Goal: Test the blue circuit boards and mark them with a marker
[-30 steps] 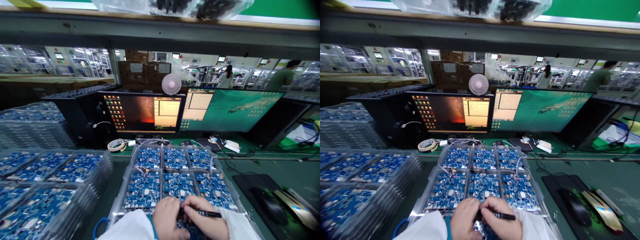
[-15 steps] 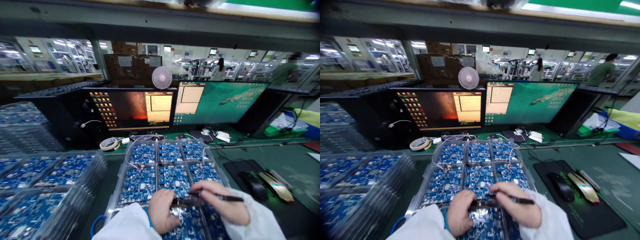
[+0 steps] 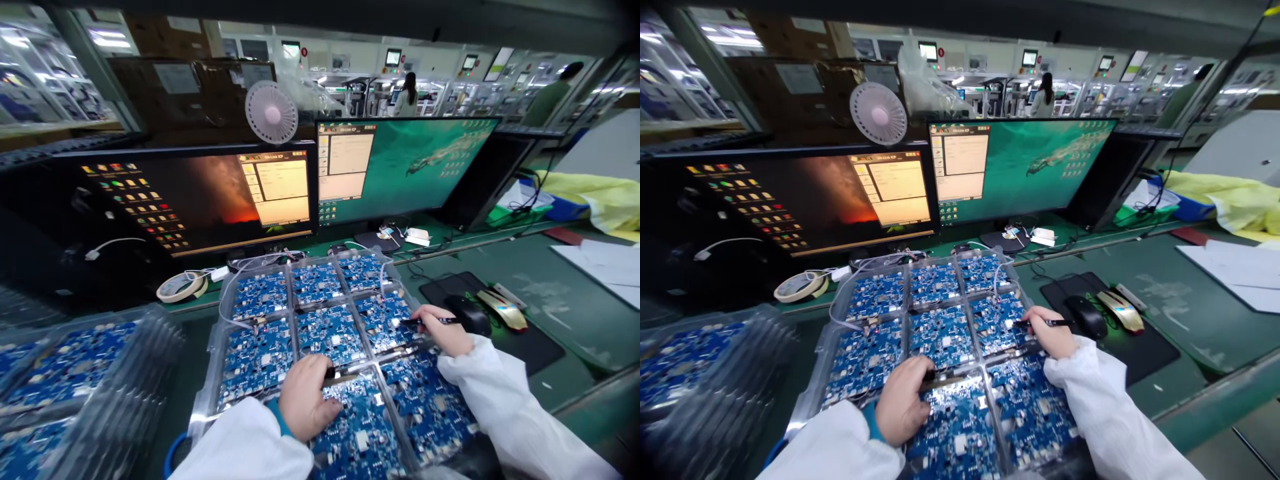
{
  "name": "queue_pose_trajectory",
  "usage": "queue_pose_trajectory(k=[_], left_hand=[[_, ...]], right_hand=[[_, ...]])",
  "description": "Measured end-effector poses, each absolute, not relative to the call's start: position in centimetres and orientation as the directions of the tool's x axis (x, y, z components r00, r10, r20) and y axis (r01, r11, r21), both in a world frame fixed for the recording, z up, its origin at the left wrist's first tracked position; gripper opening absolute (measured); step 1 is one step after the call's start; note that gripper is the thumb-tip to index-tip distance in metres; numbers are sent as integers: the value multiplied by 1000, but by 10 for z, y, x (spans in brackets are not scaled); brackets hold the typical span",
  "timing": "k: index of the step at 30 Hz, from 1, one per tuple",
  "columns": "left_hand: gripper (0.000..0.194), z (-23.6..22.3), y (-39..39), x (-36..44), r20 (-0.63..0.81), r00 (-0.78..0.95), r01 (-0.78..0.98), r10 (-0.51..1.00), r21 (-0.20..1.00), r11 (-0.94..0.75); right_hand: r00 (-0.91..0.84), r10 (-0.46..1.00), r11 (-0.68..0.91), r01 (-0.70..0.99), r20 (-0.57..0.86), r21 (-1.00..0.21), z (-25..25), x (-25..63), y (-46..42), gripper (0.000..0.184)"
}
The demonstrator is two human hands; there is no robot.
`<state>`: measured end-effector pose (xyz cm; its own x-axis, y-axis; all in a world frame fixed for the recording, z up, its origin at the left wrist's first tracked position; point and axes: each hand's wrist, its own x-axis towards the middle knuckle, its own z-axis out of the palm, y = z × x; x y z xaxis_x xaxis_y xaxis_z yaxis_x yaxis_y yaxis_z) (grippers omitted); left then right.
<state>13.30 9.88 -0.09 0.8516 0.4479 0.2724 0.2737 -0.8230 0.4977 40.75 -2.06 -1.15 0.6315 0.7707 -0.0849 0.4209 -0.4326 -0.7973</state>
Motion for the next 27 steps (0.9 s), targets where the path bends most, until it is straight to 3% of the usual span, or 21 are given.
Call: queue_pose_trajectory(k=[10,15,19,22,27], left_hand=[[75,-4,100,134,270,856,265,440,502,-823],[76,-1,99,134,249,861,275,444,506,-817],[77,1,98,133,253,856,278,450,509,-815],[77,-1,98,132,252,859,273,445,510,-816],[78,-2,97,131,266,842,281,469,526,-803]], right_hand=[[616,783,-443,453,-88,-774,-17,412,-19,28],[680,728,-439,364,-88,-821,-5,411,-23,27],[678,734,-303,284,-33,-910,13,386,-24,25],[595,802,-151,123,-49,-981,21,350,-19,23],[446,892,-45,-68,-71,-997,21,300,-7,22]])
